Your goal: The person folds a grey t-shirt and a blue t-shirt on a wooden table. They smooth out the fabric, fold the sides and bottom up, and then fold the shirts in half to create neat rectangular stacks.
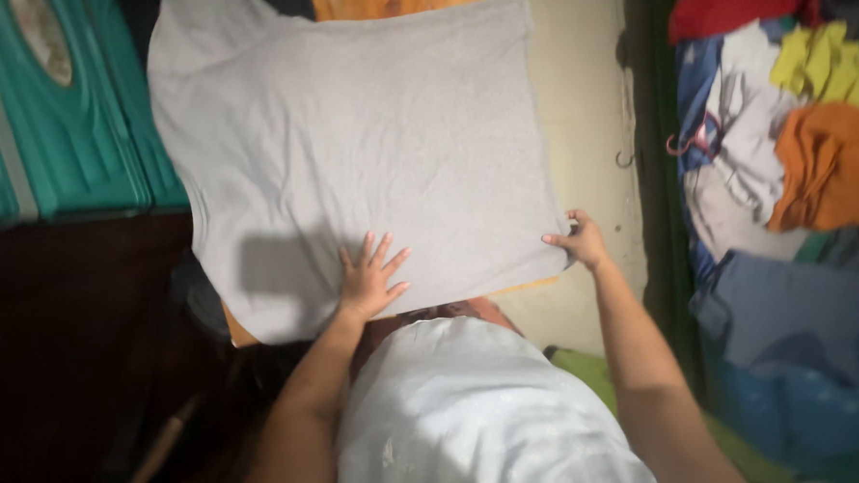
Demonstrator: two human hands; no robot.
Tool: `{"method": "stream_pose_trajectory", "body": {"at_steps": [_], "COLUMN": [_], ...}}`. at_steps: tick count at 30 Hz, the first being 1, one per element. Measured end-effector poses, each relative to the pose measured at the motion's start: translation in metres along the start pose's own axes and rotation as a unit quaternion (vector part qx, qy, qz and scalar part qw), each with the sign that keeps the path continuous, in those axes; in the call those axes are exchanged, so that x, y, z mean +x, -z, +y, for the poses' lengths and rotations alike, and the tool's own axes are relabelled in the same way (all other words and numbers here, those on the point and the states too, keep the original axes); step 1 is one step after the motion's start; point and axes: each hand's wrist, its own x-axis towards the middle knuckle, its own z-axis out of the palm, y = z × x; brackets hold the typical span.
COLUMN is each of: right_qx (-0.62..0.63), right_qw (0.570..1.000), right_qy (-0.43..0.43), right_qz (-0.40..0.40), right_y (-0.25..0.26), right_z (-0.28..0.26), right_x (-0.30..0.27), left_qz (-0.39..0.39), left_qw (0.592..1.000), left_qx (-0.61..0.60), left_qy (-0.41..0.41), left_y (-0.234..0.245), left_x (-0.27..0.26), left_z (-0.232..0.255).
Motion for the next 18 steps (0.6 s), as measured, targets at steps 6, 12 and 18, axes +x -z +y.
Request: {"method": "stream_pose_trajectory", "body": {"at_steps": [6,12,18], "right_qx": [-0.136,-0.313,-0.457], "right_qw": [0.986,0.872,0.79], "right_qy": [0.021,0.334,0.409], "right_qz": [0.091,0.172,0.023], "right_y": [-0.006,-0.06,-0.115], "right_z": [-0.002,-0.041,-0.045], "right_x": [-0.008,-0.04,-0.063], "left_qz": [0.078,0.13,0.115], "left_qw": [0.997,0.975,0.959], "left_qx": [-0.01,-0.05,-0.097], "left_qy": [0.018,0.171,0.239], "left_y": [-0.027,-0.049,-0.057], "left_x": [-0.029,-0.037,-0.055], "left_z": [0.011,0.059,0.077]}}
